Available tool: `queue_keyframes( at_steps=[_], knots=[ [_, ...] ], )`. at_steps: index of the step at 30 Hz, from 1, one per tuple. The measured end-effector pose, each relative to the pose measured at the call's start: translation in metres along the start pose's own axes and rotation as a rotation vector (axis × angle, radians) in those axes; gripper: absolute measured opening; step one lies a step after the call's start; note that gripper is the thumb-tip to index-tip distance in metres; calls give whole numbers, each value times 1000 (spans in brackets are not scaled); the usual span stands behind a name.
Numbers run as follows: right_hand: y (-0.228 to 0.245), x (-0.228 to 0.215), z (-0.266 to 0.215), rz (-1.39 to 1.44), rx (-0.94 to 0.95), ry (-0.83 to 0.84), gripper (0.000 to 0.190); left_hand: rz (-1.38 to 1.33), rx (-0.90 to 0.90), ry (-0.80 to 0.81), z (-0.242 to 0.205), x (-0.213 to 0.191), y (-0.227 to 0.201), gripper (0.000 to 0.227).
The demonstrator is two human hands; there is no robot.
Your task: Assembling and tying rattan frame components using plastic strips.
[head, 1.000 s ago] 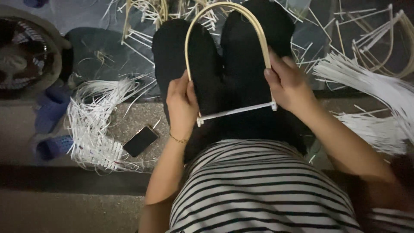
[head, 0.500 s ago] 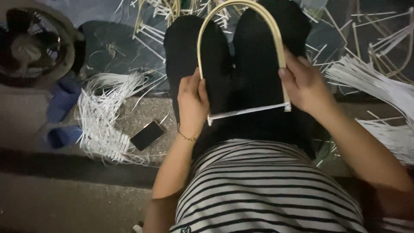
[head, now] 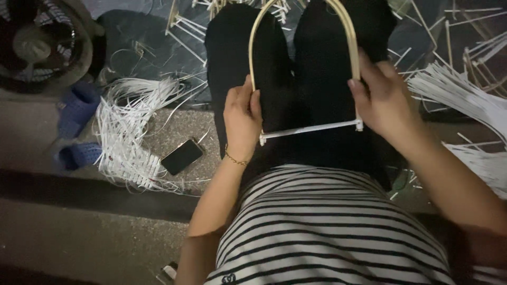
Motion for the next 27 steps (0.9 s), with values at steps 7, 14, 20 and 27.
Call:
queue_keyframes(
  at_steps=[7, 14, 20, 27],
  knots=[
    [-3, 0, 1, 0, 71, 42, 64, 60, -7, 28, 0, -3, -6, 32],
    [-8, 7, -1, 323, 93, 41, 69, 72, 37, -4, -2, -1, 1, 31],
    [-6, -2, 0, 420, 326, 250, 53, 36, 2, 6, 0, -7, -1, 31],
    [0, -4, -6, 543, 144, 161, 49, -148, -91, 49, -1, -13, 20, 29]
  ],
)
Point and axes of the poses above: each hand's wrist, its own z-axis towards the middle knuckle, its own x-axis out of the palm, y = z × x, the point moved 3 cm from there along z, towards the middle knuckle, and after that the axes turned 15 degrees about y, right-handed, at the moved point
